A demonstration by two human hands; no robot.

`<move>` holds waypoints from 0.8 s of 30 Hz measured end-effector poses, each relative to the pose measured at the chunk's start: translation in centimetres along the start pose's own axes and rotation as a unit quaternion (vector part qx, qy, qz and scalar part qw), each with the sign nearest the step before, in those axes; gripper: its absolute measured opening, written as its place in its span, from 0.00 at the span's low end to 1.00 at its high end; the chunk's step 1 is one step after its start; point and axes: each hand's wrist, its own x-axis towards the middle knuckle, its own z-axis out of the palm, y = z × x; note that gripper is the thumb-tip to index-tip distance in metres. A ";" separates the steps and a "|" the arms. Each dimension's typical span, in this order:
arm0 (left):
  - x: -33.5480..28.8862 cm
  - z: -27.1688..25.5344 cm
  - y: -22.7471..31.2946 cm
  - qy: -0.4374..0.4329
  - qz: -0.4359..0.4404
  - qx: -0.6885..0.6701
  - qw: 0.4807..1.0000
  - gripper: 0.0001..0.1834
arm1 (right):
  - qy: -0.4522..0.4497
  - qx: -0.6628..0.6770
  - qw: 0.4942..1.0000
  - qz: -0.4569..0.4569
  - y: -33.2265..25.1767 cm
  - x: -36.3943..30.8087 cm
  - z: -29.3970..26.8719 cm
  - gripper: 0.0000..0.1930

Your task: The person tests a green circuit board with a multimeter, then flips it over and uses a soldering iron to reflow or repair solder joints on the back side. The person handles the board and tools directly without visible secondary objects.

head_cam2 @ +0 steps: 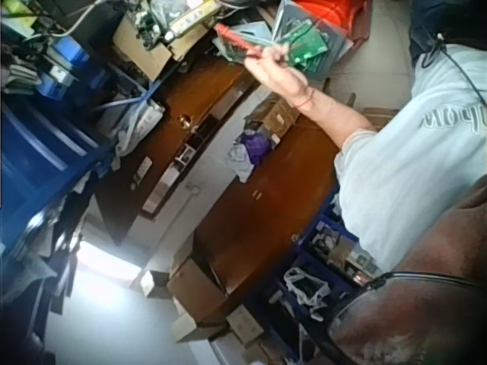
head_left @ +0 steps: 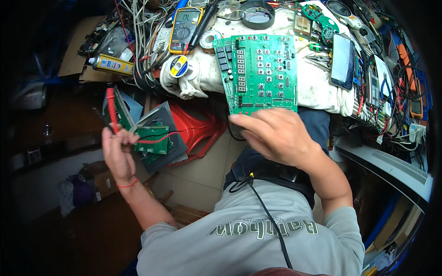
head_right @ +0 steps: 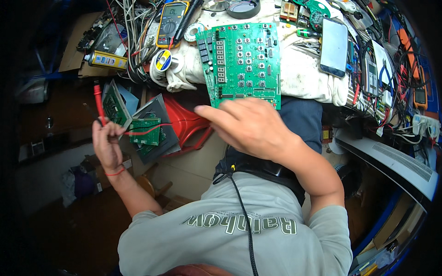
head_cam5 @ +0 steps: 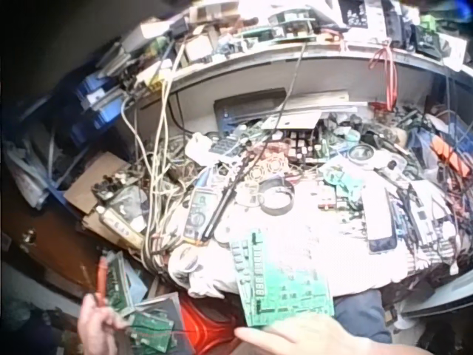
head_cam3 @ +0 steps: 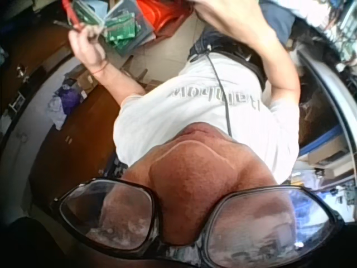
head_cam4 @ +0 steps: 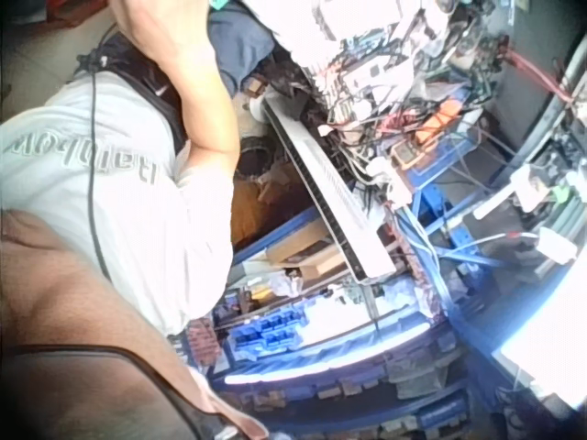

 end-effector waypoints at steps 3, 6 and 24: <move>3.0 0.2 2.1 0.031 0.089 0.045 0.995 0.06 | 0.005 0.039 0.998 0.049 0.3 -2.9 -1.3 0.23; 7.9 3.4 2.6 0.030 0.126 0.089 0.988 0.07 | 0.030 0.072 0.993 0.087 0.3 -4.9 -1.4 0.23; 36.2 25.4 -7.5 -0.132 0.136 0.637 0.747 0.31 | 0.022 0.014 0.953 0.301 0.6 -14.8 -2.8 0.11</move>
